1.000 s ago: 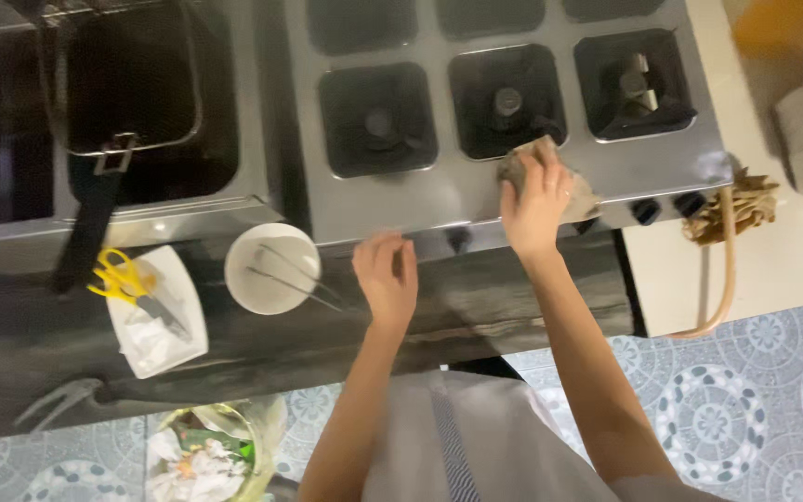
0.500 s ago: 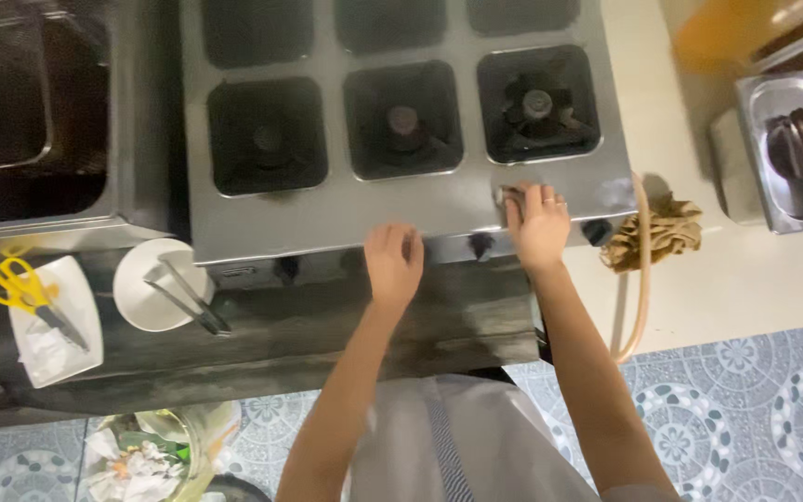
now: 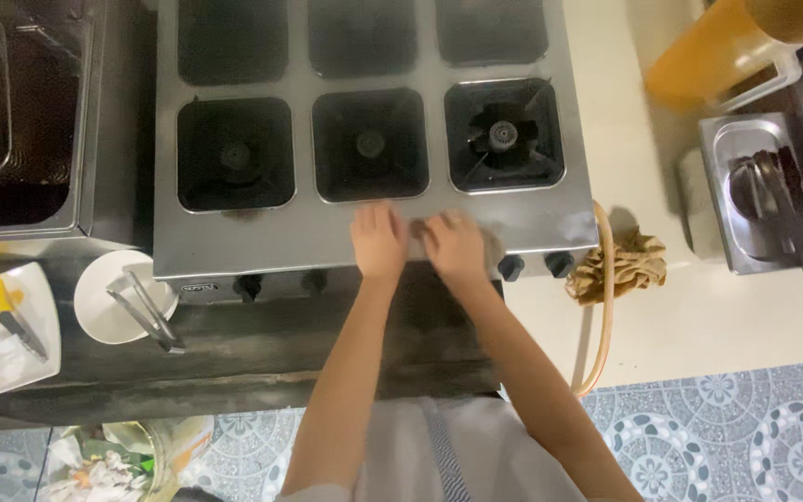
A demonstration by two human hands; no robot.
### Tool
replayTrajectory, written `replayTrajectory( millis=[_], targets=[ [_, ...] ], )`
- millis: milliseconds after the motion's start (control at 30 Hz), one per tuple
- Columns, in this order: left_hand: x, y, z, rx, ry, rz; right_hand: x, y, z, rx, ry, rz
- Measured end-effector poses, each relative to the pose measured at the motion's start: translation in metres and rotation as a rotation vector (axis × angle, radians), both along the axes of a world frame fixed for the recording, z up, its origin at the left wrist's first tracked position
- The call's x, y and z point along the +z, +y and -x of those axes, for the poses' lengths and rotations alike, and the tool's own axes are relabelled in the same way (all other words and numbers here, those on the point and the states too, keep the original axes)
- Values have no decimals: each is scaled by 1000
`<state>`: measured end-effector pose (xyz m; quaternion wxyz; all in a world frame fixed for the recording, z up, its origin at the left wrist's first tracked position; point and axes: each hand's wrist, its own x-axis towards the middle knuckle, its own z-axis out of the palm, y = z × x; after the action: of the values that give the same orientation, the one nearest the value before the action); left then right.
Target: The person wipes a white countertop with a cloth, moving a metal container and pitcher aside, then wipes the dark wooden work surface in front of the stove. They then wipe the stainless steel gas stovetop surface and around the burners, moving along the stove to clean each section.
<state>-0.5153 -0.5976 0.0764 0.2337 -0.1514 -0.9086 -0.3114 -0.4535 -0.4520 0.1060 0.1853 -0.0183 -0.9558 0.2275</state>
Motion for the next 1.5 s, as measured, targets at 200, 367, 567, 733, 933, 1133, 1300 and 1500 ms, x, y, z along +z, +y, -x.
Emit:
replayTrajectory(
  millis=[200,367,567,733,933,1133,1300,1500],
  targets=[
    [-1,0,-4,19,-34,-23,19,89,2,-200,-91,-141],
    [-2,2,-3,14,-19,24,11,74,5,-213,71,-116],
    [-4,5,-4,11,-67,6,-5,32,52,-137,92,-118],
    [-2,3,-5,21,-105,14,-4,32,54,-99,89,-242],
    [1,-2,-4,7,-89,-11,3,74,6,-126,78,-305],
    [3,2,-7,4,-110,27,-2,70,2,-218,-9,-329],
    [10,2,-6,-11,-39,31,-2,22,20,-183,62,-291],
    [15,2,-9,-4,-73,-12,-4,1,46,-197,36,-393]
  ],
)
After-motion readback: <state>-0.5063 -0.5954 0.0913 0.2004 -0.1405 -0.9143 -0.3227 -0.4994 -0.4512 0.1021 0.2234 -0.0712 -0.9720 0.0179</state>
